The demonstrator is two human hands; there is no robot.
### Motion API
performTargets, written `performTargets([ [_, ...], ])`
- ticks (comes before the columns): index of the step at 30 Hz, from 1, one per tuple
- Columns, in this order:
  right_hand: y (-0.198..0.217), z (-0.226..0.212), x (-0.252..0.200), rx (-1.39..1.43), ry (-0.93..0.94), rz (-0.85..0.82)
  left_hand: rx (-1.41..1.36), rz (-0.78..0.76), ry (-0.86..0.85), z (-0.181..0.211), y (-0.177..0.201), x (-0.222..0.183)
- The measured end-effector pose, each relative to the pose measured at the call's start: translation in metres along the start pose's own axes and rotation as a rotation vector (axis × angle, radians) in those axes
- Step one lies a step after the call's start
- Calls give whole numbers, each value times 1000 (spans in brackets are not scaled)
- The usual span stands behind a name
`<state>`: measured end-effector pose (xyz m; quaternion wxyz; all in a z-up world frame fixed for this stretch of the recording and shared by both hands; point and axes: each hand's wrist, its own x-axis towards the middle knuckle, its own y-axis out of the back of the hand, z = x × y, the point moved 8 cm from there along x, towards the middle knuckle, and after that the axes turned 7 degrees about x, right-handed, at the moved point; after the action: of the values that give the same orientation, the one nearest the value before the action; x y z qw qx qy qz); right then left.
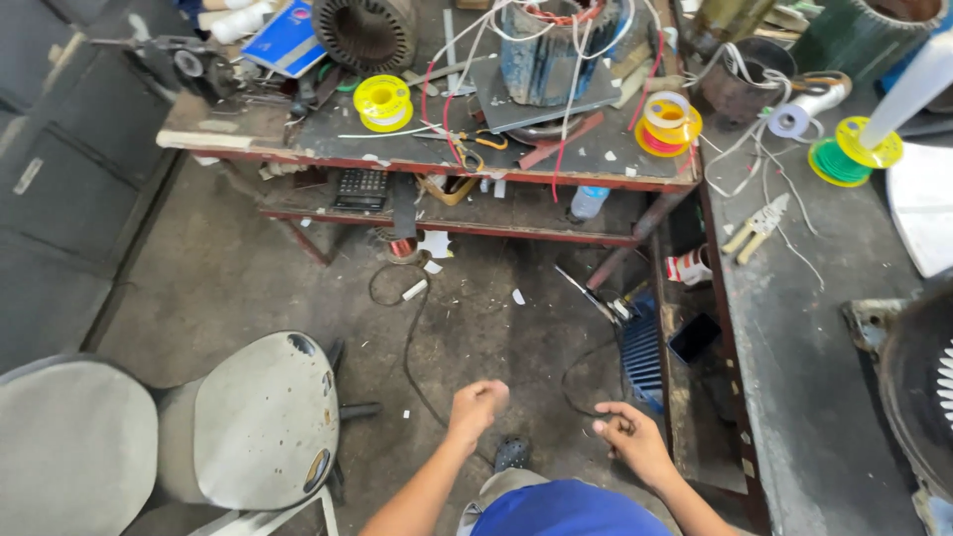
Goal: Repairing an electric motor by stripping and connecting wires, followed by measuring a board with a ruler.
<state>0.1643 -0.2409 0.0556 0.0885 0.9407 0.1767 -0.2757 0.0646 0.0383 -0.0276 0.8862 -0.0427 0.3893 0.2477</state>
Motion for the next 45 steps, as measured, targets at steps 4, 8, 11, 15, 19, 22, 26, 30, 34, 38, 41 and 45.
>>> performTargets([
  [4, -9, 7, -5, 73, -1, -63, -94, 65, -181, 20, 10, -9],
  [8, -3, 21, -8, -6, -26, -54, 28, -88, -193, 31, -9, -29],
  [11, 1, 6, -16, -79, -22, 14, 62, -196, -197, 23, -28, -33],
  [15, 15, 15, -16, -128, 14, -44, 146, -164, -269, 10, -53, -34],
  [19, 35, 36, -23, 63, 71, -11, 120, -37, -302, 21, -67, -43],
  [22, 53, 56, -41, 242, 61, -22, 244, -44, -393, 28, -96, -34],
  [26, 105, 77, -71, 160, 69, 82, 359, -153, -469, 47, -159, -54],
  [30, 166, 101, -117, 133, 239, 239, 440, -353, -530, 34, -250, -92],
  [34, 235, 117, -176, 205, 127, 413, 612, -580, -734, 20, -347, -164],
  [38, 277, 154, -222, 419, 32, 362, 786, -889, -739, 1, -417, -255],
  [41, 308, 187, -244, 514, 112, 384, 920, -878, -700, -6, -448, -299],
  [45, 342, 203, -275, 655, 79, 458, 1019, -683, -789, -7, -475, -325],
])
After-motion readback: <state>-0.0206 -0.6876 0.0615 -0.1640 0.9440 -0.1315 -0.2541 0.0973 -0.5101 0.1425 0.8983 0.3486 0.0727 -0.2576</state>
